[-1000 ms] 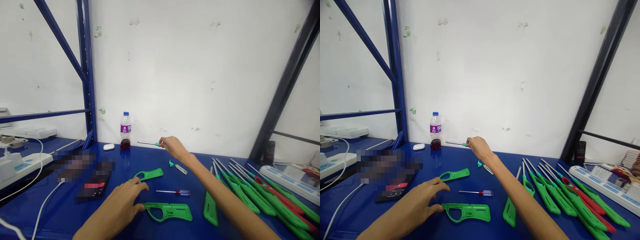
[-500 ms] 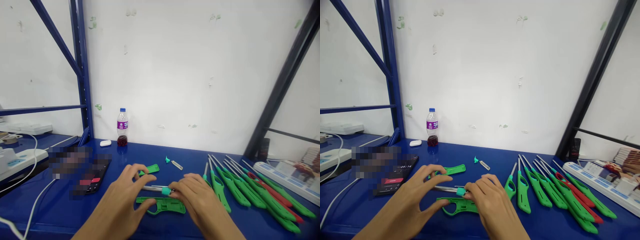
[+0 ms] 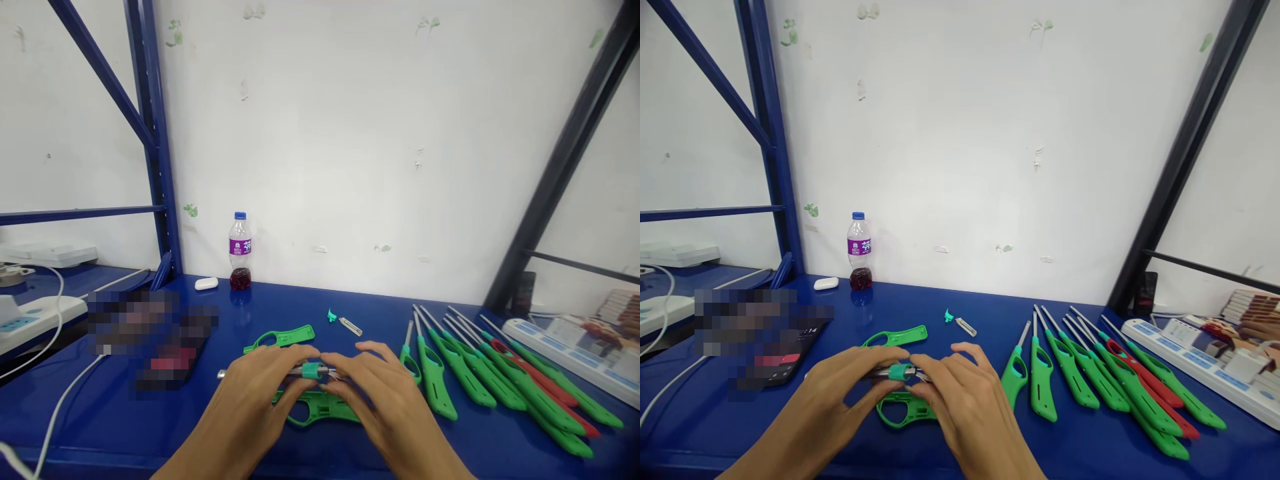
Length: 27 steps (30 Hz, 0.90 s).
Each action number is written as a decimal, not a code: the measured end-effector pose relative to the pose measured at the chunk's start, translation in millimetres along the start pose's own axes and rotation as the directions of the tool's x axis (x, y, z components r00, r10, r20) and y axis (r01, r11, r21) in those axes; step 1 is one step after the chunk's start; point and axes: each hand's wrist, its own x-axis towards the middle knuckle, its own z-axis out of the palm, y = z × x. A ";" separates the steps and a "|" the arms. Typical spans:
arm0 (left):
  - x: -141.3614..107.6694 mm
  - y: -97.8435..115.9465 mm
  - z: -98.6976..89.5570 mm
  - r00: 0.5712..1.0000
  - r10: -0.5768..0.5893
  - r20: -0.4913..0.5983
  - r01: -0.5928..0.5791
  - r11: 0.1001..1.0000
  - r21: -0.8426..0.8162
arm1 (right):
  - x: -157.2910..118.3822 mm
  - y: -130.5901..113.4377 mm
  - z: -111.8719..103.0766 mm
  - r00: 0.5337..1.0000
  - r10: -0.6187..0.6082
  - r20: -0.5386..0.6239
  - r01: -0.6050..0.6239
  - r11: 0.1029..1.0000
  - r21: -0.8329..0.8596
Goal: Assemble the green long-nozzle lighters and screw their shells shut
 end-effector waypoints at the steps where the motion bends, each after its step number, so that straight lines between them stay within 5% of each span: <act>1: 0.3 0.3 0.1 1.000 -0.010 0.012 0.010 1.000 -0.002 | -0.2 1.3 0.9 1.000 -0.004 0.000 0.004 1.000 0.003; 10: 4.6 1.2 -4.4 0.990 -0.073 0.121 0.094 0.980 -0.173 | -1.1 7.2 -7.6 1.000 0.013 0.001 -0.013 0.999 0.030; 27: 6.5 -3.5 -16.3 0.942 -0.088 0.325 0.154 0.971 -0.184 | -2.1 7.8 0.9 0.998 -0.048 0.041 0.049 0.999 -0.021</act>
